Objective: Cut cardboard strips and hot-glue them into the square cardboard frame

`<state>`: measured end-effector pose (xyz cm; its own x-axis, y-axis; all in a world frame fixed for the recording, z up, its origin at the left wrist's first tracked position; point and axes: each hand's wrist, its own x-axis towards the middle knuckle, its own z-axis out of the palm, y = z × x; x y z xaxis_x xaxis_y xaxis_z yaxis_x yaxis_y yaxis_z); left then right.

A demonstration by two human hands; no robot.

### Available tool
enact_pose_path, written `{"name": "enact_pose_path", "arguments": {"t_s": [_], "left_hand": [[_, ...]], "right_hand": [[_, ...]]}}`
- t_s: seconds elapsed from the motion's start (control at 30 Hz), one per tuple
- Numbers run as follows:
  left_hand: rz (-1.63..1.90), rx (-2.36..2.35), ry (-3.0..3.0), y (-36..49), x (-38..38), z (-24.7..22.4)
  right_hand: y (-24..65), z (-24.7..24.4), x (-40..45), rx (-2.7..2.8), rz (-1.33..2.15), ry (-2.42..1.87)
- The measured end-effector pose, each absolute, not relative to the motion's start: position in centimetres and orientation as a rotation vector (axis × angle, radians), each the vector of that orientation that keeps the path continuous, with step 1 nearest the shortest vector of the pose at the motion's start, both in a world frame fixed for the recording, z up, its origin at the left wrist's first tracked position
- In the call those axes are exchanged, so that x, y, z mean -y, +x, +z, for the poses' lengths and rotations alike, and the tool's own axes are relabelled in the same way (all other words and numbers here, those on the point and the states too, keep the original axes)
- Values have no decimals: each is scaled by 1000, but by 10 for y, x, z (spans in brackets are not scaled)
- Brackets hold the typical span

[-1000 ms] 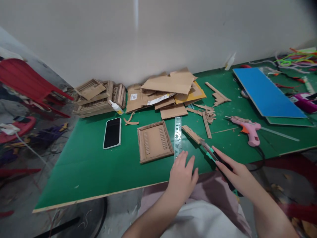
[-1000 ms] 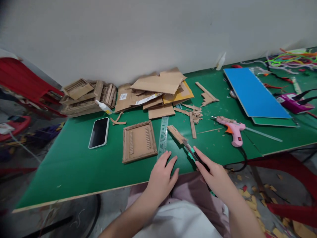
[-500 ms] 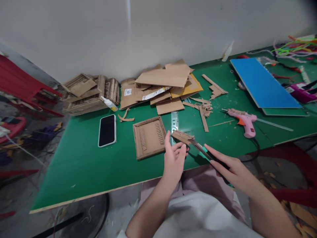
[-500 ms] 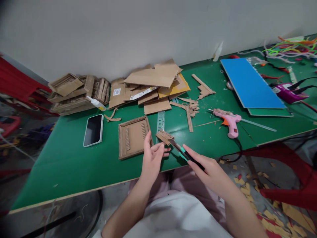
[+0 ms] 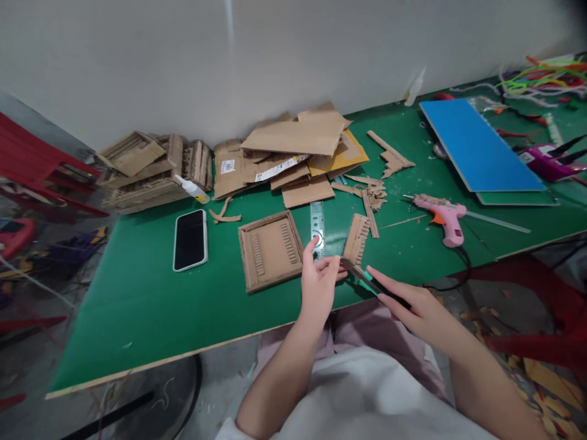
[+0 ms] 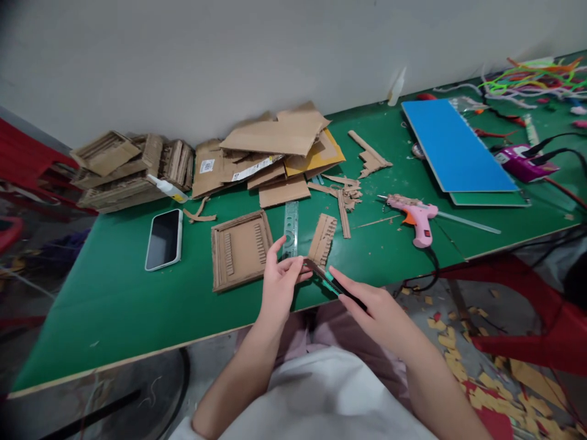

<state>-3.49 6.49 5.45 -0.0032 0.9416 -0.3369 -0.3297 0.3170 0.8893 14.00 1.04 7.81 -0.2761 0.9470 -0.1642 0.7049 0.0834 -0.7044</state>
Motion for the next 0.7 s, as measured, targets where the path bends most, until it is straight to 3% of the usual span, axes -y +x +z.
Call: {"name": "enact_pose_path", "arguments": {"t_s": [0.43,0.7], "left_hand": [[1027,-1082,713,-44,-62,53],[1286,-1163,702,-53,-62,58]], "right_hand": [[140,80,-10,2091,1123,-1552],[142,82,-5,1807,1011,-1650]]}}
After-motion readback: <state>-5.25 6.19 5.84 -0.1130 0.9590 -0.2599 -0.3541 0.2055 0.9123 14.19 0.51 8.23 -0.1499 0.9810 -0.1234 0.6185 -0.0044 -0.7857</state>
